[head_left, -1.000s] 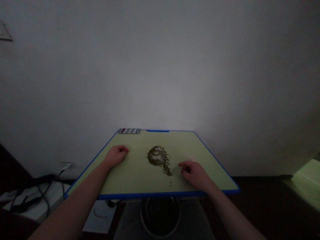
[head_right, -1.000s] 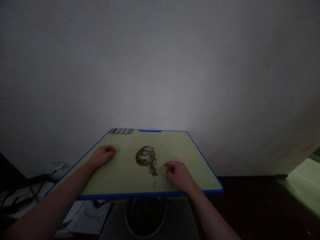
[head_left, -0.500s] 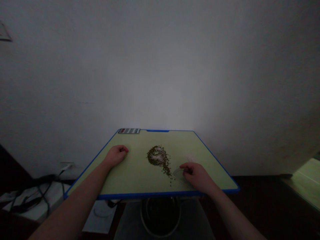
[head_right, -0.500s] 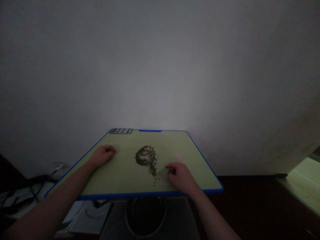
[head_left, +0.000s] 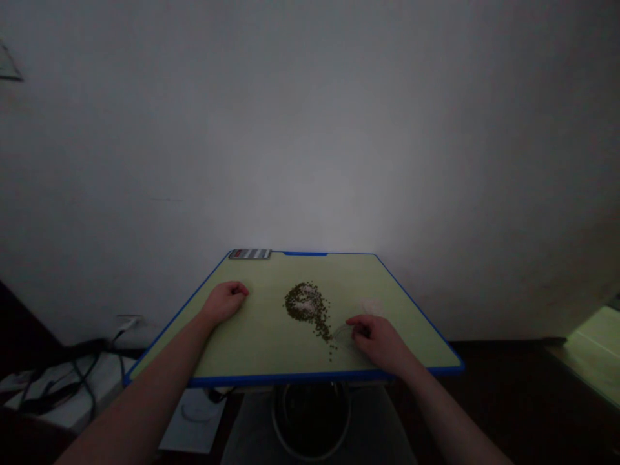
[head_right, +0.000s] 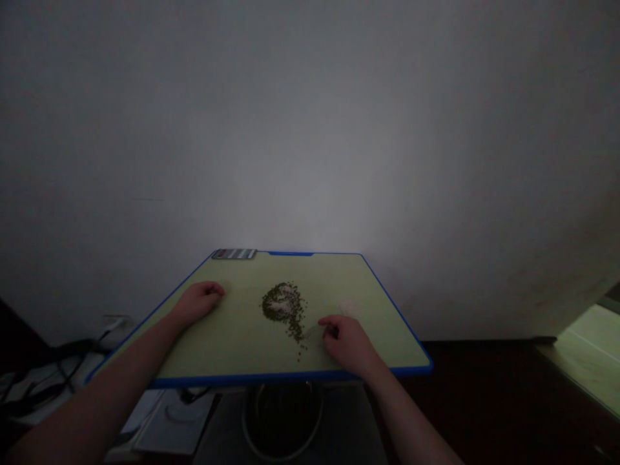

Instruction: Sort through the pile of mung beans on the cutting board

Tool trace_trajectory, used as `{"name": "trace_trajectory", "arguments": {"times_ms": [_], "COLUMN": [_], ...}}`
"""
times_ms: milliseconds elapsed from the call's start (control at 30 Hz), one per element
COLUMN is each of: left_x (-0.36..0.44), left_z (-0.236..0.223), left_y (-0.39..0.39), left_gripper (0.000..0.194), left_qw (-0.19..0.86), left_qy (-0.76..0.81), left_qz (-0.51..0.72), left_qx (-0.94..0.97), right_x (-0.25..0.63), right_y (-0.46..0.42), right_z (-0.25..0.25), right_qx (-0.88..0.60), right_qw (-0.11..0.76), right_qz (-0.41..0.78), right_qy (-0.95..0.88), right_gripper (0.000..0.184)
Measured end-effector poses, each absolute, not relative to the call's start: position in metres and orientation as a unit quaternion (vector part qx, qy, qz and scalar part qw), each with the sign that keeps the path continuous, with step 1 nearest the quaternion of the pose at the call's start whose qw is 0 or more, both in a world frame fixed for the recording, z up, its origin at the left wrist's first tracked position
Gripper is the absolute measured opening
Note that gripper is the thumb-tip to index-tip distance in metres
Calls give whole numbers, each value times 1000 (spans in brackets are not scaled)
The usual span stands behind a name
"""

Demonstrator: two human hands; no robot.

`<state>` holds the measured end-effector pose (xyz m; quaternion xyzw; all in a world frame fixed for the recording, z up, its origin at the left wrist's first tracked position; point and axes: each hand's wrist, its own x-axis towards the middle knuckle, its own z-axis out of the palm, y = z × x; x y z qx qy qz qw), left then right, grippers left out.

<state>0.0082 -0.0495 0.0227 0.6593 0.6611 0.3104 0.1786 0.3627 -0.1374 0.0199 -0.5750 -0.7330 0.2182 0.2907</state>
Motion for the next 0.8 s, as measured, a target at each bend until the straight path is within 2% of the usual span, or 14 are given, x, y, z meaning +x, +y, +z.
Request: {"name": "trace_trajectory", "arguments": {"times_ms": [800], "left_x": [10], "left_z": [26], "left_y": [-51], "left_gripper": [21], "left_qw": [178], "left_qy": [665], "left_qz": [311], "left_qx": [655], "right_x": [355], "right_y": [-147], "right_z": [23], "right_qx": [-570], "right_qw": [291], "right_qz": [217], "right_qy": [-737], "right_gripper": [30]}}
